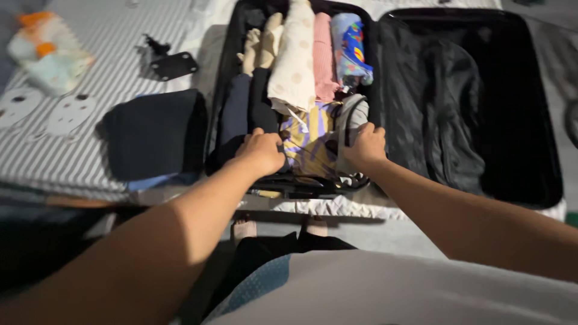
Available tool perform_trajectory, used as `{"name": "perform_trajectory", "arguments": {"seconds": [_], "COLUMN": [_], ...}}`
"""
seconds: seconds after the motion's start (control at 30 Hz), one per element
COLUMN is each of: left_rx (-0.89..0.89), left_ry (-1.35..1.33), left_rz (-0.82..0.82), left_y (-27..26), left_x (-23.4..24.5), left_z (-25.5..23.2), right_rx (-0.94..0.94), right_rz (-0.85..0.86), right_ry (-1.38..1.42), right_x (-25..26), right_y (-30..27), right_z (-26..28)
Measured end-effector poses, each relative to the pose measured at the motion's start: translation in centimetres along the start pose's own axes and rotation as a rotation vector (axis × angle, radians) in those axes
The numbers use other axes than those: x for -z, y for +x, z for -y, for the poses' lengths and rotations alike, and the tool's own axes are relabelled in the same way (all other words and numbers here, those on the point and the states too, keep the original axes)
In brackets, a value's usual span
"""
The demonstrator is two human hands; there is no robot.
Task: The person folds and places various clothing items into a green suitcase on a bed. They close and reopen the suitcase, then continue folding and arranging clothes inside.
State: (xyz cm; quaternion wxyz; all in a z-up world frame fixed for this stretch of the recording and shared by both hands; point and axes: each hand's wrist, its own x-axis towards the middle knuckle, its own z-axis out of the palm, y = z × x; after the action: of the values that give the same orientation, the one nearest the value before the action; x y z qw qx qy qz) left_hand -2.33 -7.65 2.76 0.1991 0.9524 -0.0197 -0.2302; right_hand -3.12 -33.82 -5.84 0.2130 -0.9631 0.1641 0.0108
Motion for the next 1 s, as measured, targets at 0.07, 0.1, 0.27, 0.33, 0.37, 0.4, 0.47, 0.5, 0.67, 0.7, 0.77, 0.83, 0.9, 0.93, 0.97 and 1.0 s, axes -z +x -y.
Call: {"name": "perform_trajectory", "arguments": {"seconds": [0.07, 0.1, 0.27, 0.33, 0.37, 0.4, 0.47, 0.5, 0.67, 0.7, 0.77, 0.83, 0.9, 0.93, 0.97, 1.0], "left_rx": [0.051, 0.059, 0.035, -0.002, 0.036, 0.063, 0.098, 0.107, 0.224, 0.219, 0.148, 0.014, -0.142, -0.222, -0.165, -0.109], "left_ry": [-0.033, -0.044, -0.131, -0.182, -0.214, -0.245, -0.313, -0.35, -1.06, -1.215, -1.412, -1.496, -1.607, -1.662, -1.715, -1.767], "left_rz": [-0.051, -0.068, -0.172, -0.247, -0.252, -0.255, -0.258, -0.257, -0.058, -0.022, 0.036, 0.068, 0.131, 0.166, 0.143, 0.123], "left_y": [-1.0, -1.3, -2.4, -2.7, -2.9, -2.5, -1.8, -1.4, -1.0, -1.1, -1.6, -1.9, -2.3, -2.4, -2.6, -2.9], "left_x": [0.0, 0.0, -1.3, -2.0, -2.3, -2.6, -2.9, -3.0, -1.5, -1.1, -0.3, 0.5, 1.1, 1.3, 1.5, 1.7], "left_z": [-1.4, -2.1, -3.3, -3.3, -3.4, -3.5, -3.8, -4.1, -5.5, -5.6, -6.0, -6.3, -6.4, -6.6, -6.5, -6.4], "right_rx": [-0.098, -0.09, -0.071, -0.104, -0.124, -0.163, -0.241, -0.305, -0.358, -0.248, -0.074, 0.063, 0.115, 0.14, 0.084, 0.027], "right_rz": [0.118, 0.138, 0.173, 0.256, 0.295, 0.297, 0.299, 0.375, 1.083, 1.03, 0.99, 1.017, 1.08, 1.113, 1.169, 1.223], "right_ry": [-0.025, -0.087, -0.243, -0.191, -0.17, -0.018, 0.286, 0.412, 1.257, 1.244, 1.288, 1.401, 1.444, 1.462, 1.526, 1.589], "right_x": [-0.3, -0.4, -0.7, 0.6, 1.2, 1.7, 2.3, 2.7, 5.7, 6.8, 8.3, 9.8, 11.5, 12.3, 12.9, 13.5], "right_y": [1.2, 1.4, 0.0, 0.6, 1.2, 2.0, 3.5, 4.0, 3.6, 3.0, 1.6, 0.3, -0.5, -0.8, -1.0, -1.0], "right_z": [1.1, 1.6, 3.4, 3.4, 3.4, 3.4, 3.2, 3.0, 4.5, 4.8, 6.6, 8.5, 9.7, 10.1, 10.4, 10.5]}}
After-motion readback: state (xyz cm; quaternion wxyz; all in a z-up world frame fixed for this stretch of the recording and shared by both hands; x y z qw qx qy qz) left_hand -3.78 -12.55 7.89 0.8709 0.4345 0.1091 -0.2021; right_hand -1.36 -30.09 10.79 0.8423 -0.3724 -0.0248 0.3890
